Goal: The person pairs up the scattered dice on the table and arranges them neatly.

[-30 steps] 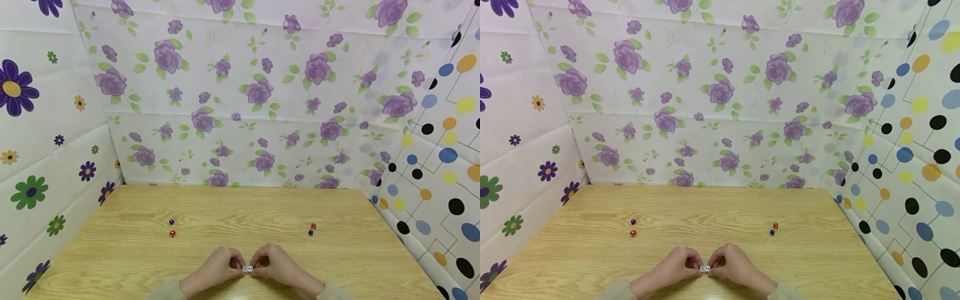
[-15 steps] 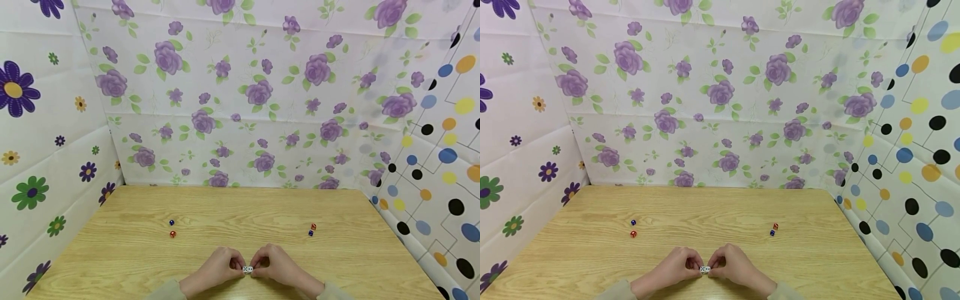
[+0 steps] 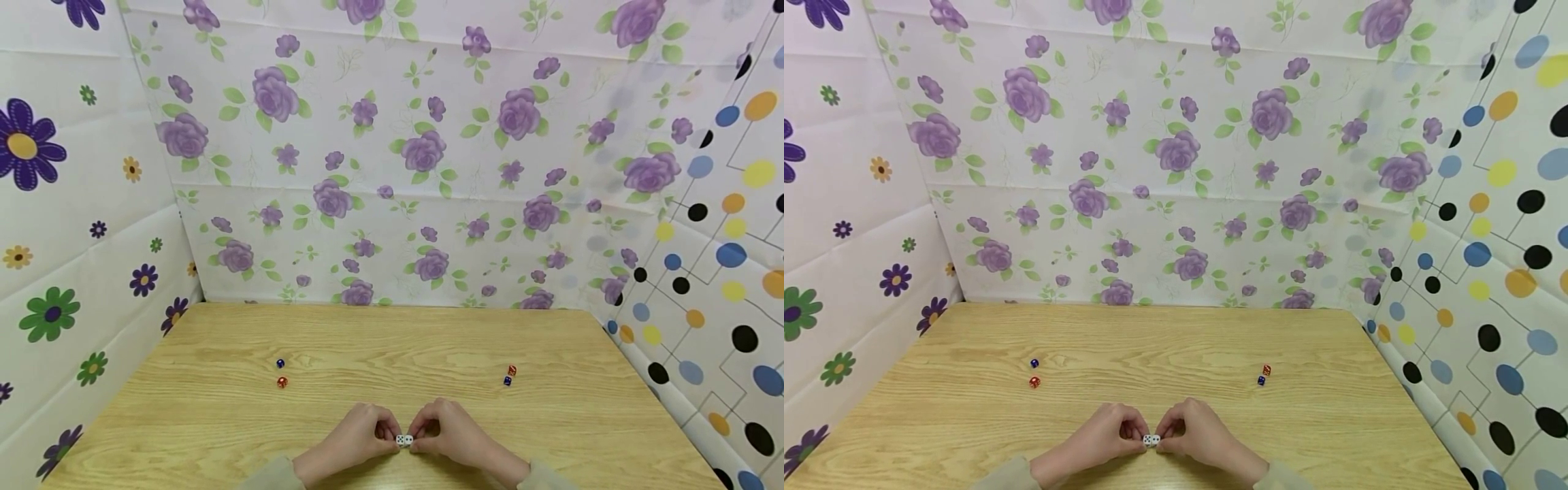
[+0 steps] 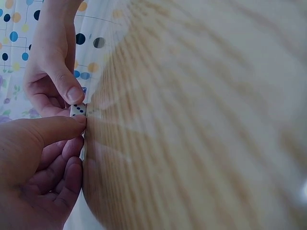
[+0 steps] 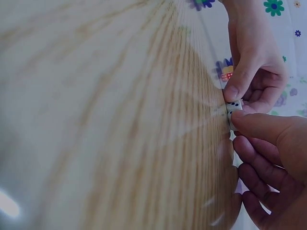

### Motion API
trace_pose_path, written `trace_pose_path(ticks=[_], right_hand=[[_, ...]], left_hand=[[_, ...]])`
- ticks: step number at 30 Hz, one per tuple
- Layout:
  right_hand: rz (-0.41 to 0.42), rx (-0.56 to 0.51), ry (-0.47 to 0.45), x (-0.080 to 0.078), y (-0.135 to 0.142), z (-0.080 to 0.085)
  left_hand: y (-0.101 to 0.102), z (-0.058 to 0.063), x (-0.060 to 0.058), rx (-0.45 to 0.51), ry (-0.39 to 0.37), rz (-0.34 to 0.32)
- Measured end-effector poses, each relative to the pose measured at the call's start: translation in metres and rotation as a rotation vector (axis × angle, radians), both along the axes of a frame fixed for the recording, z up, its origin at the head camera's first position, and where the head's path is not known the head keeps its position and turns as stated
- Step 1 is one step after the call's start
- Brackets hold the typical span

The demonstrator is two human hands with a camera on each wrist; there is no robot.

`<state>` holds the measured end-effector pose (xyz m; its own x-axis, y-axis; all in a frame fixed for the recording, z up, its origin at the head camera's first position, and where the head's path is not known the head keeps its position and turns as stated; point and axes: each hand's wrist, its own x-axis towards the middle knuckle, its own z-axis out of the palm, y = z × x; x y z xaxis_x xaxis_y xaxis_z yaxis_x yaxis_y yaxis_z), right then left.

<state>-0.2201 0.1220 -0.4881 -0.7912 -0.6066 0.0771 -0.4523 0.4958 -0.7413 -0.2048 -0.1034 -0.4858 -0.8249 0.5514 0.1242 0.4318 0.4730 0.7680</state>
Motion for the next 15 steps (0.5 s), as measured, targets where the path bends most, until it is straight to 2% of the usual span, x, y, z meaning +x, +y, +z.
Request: trace_pose_path(ticks=[15], right_hand=[[0.009,-0.014,-0.003,-0.0012,0.0009,-0.0024]], left_hand=[[-0.0007,-0.0006,-0.0003,-0.010,0.006,-0.009]])
